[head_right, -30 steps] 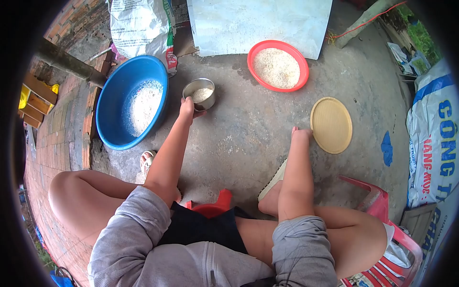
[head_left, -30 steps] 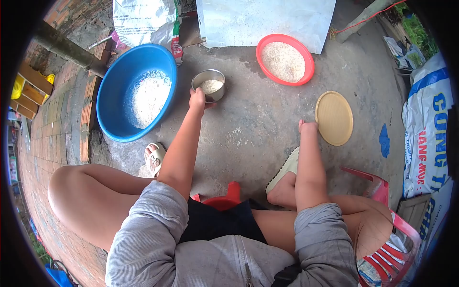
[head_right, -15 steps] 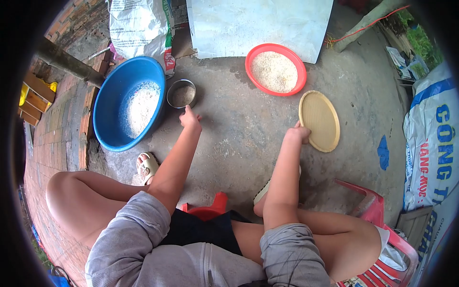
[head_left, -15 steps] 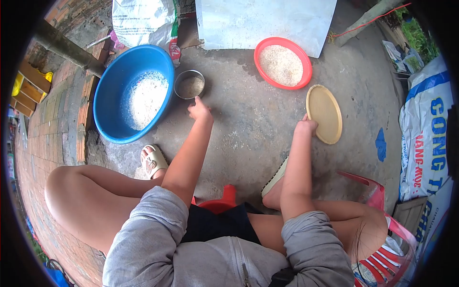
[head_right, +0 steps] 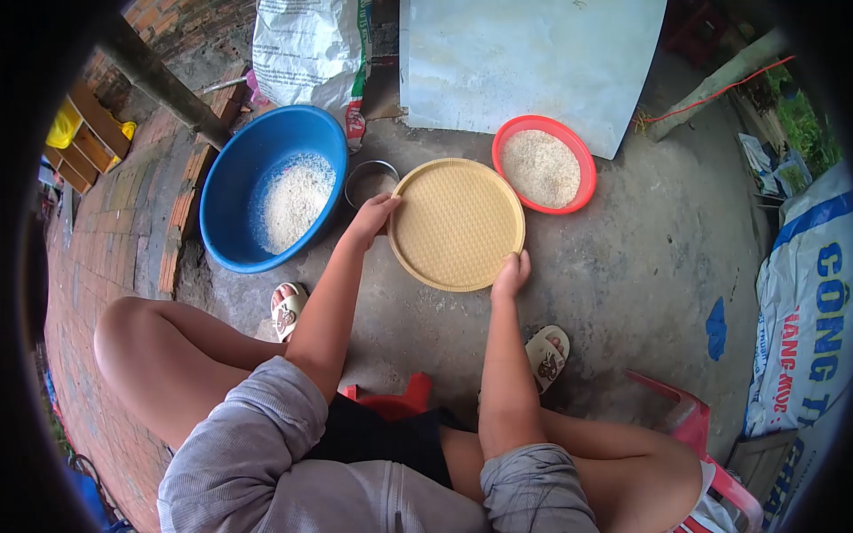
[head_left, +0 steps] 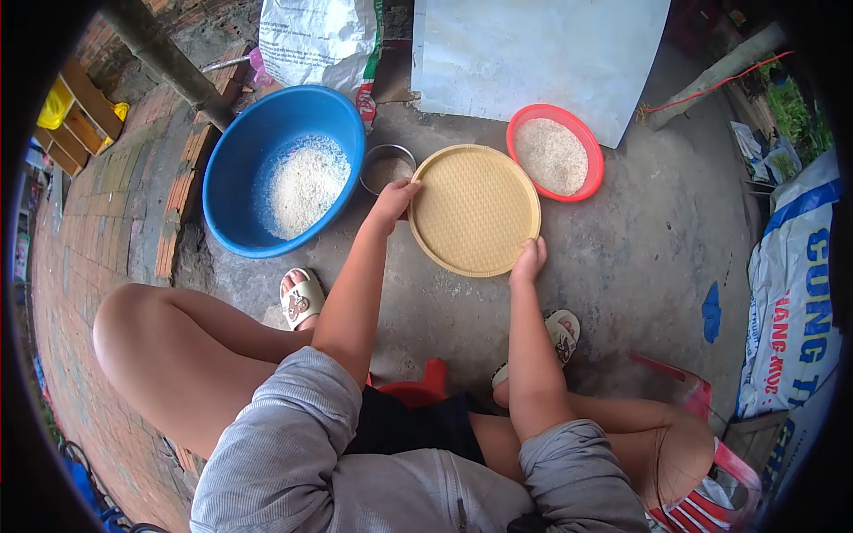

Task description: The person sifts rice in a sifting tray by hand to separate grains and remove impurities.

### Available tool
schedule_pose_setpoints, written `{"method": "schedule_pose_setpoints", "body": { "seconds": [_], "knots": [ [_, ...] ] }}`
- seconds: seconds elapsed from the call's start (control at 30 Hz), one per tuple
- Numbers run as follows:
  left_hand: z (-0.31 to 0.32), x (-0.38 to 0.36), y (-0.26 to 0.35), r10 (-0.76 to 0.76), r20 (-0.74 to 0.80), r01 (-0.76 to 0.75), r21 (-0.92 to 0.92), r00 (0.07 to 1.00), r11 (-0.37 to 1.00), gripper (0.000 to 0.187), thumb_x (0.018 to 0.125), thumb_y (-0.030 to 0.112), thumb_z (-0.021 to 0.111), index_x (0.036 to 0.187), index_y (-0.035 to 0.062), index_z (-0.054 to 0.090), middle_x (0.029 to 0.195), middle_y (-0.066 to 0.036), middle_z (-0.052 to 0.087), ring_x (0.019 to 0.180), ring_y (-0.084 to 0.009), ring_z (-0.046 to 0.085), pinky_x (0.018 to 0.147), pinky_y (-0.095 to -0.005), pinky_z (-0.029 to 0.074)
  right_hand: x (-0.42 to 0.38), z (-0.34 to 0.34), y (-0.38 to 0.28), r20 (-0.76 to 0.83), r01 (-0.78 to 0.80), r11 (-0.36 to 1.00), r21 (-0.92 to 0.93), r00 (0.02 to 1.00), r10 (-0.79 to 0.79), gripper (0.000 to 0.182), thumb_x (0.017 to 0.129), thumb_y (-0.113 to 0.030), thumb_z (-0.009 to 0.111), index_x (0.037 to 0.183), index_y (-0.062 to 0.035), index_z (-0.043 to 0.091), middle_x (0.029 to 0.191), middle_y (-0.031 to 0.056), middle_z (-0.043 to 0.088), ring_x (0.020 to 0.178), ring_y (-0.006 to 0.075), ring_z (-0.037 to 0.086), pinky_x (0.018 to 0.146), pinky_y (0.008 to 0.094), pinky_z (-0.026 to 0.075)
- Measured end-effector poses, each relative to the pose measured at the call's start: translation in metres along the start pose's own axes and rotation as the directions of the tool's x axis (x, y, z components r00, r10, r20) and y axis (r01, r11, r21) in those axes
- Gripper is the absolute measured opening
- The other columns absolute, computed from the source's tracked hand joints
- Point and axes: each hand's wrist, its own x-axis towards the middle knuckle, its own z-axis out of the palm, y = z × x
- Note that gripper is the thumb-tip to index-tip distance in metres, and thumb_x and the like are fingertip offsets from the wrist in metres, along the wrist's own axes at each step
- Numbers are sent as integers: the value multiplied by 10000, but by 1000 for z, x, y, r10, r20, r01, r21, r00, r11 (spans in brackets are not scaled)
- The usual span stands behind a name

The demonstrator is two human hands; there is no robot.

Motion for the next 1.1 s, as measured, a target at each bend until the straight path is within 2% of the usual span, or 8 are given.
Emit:
{"method": "schedule_pose_setpoints", "body": {
  "seconds": [0.13,0.27,0.4,0.5,0.57,0.7,0.9,1.1],
  "knots": [
    [-16,-15,9,-572,295,248,685,766,685,329,888,283,569,1021,-13,626,874,-128,687,737,-203,681,636,-312,551,8,-38,11,194,76,951,-300,981,-17,70,752,-34,430,687,-26,456,627,-26,422,572,105,398,513,298,350],
    [-23,-8,-13,-724,297,338,733,622,590,299,869,260,557,912,-17,660,783,-128,691,647,-180,676,580,-297,543,8,-57,23,242,81,890,-449,970,34,73,756,-59,462,707,-6,467,604,50,458,557,152,434,534,340,381],
    [-14,-15,-10,-661,141,356,749,737,558,295,851,254,547,902,-8,673,790,-118,693,596,-158,656,561,-265,529,1,-43,33,78,85,714,-695,996,-42,175,774,-151,521,729,12,478,654,163,516,584,259,505,585,399,414],
    [-4,-21,-9,-179,125,79,562,976,823,271,831,227,558,831,-23,662,679,-98,655,516,-166,608,482,-308,487,2,-32,33,-55,73,760,-646,988,-142,252,835,-221,526,746,15,529,669,154,557,612,264,545,605,389,436],
    [3,-33,25,39,118,-89,457,992,885,277,822,209,538,838,-47,641,649,-116,625,521,-191,604,504,-328,482,5,-9,25,-238,104,994,-45,965,-112,312,906,-269,479,847,16,594,717,120,595,611,241,543,627,361,466],
    [-4,-21,67,554,-128,-434,487,823,758,278,829,203,536,780,-65,594,601,-118,575,532,-170,547,539,-333,445,34,19,-25,-129,-416,719,557,811,570,492,962,-421,375,1246,-31,471,1071,129,579,783,194,555,677,306,497],
    [-93,-21,96,346,-738,-442,71,580,894,286,869,179,464,722,-46,562,539,-96,558,399,-167,540,383,-297,445,99,56,-56,-50,-619,611,493,681,731,642,891,-462,542,1344,-56,337,1166,189,505,950,267,583,759,356,552],
    [-176,-36,49,-53,-878,-322,-231,476,918,319,870,167,426,852,-120,565,672,-185,617,470,-226,611,387,-318,509,144,51,-38,25,-694,609,385,667,745,607,874,-392,609,1222,51,384,1129,225,523,1015,334,575,815,408,568]
  ]
}}
